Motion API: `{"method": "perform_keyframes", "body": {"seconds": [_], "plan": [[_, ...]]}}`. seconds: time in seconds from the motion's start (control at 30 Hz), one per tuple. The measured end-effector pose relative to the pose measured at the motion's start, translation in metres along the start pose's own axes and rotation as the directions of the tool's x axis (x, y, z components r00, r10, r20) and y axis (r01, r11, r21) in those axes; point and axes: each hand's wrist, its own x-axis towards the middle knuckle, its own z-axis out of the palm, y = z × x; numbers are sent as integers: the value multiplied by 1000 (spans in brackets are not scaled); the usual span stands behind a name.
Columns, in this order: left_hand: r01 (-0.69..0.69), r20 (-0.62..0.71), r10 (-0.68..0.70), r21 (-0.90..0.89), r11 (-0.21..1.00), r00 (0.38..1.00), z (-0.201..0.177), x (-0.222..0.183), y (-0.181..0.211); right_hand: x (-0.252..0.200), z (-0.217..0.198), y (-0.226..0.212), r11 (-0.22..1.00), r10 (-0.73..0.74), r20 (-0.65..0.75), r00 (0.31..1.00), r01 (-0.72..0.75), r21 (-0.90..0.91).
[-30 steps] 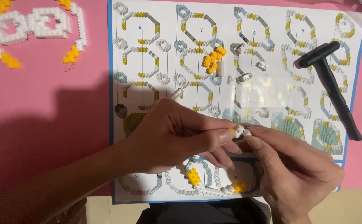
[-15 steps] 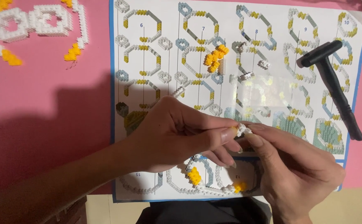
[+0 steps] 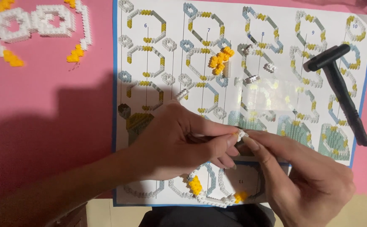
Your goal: Assembling a complex model using small interlocking plastic blocks while following a printed instruction manual.
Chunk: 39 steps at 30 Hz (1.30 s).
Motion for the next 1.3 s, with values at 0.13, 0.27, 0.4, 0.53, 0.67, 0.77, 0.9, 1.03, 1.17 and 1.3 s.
{"method": "perform_keyframes", "body": {"seconds": [0.13,0.27,0.4,0.53,0.67,0.77,0.9,1.03,1.17,1.3], "plan": [[7,8,-8,19,1000,1000,-1,1,1,0,-6,4,997,-21,22,1000,22,-80],[-9,8,8,78,997,1000,0,1,7,1,-10,8,969,-141,86,986,156,-194],[-43,-12,45,136,990,999,1,-1,11,4,-15,10,928,-271,136,953,297,-224],[-55,14,53,179,982,998,-1,-2,15,3,-14,17,869,-361,97,928,372,-327],[-250,77,244,91,964,967,-2,-4,8,14,-26,16,902,-315,175,933,351,-251],[-242,96,241,7,970,966,-5,-5,11,22,-31,15,914,-310,206,928,351,-205],[-45,93,52,-85,995,994,-4,-2,19,24,-40,0,954,-239,204,949,269,-132],[-487,116,480,359,796,870,-9,0,0,5,-57,35,976,-148,48,988,154,-152],[-530,221,738,821,211,637,-9,1,-4,-9,-78,109,758,-401,-85,912,278,-590],[-343,176,778,938,55,603,-16,10,-5,-19,-84,156,596,-314,-78,946,133,-792]]}}
